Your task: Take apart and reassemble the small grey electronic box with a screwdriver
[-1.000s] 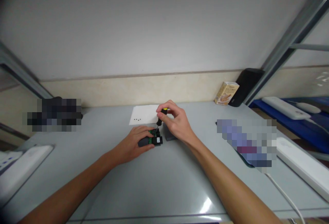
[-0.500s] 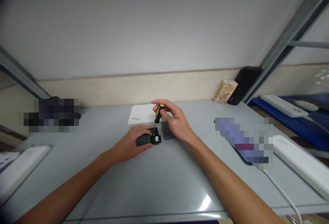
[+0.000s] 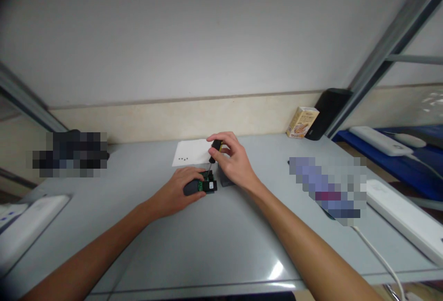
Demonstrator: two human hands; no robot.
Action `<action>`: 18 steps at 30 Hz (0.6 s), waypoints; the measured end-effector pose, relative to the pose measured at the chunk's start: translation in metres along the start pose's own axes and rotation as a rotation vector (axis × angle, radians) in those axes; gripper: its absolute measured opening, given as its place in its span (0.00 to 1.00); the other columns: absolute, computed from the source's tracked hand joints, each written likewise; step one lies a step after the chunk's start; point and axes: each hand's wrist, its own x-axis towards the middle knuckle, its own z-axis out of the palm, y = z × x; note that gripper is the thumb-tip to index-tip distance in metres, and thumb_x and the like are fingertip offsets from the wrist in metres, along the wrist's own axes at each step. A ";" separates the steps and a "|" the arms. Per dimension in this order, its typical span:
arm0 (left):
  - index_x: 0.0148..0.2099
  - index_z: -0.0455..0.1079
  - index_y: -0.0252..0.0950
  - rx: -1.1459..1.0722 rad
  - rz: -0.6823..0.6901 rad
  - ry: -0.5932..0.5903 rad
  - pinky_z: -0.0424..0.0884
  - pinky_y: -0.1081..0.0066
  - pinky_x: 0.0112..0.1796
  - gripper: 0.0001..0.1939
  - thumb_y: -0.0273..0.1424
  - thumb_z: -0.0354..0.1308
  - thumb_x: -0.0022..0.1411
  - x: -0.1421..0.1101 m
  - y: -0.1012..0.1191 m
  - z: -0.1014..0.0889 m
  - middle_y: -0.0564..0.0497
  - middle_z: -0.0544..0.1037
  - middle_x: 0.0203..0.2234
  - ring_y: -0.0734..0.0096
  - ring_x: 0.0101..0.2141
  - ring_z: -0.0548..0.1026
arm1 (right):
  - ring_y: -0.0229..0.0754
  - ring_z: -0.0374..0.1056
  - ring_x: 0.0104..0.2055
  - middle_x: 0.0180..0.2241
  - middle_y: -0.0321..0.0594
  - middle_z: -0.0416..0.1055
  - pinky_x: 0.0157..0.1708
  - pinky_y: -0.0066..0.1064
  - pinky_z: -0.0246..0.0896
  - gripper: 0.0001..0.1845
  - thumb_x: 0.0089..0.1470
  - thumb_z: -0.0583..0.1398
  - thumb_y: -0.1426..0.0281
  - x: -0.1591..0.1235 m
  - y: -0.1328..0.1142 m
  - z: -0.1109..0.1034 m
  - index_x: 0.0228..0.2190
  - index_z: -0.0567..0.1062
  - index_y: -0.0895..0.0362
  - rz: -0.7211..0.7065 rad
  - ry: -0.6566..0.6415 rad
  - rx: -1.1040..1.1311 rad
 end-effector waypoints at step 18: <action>0.51 0.72 0.42 0.009 0.013 -0.015 0.63 0.53 0.60 0.12 0.37 0.63 0.68 0.000 0.003 -0.003 0.46 0.76 0.58 0.56 0.59 0.72 | 0.46 0.71 0.48 0.44 0.41 0.76 0.49 0.39 0.65 0.11 0.66 0.60 0.62 0.001 -0.006 -0.002 0.46 0.78 0.51 0.026 -0.061 0.081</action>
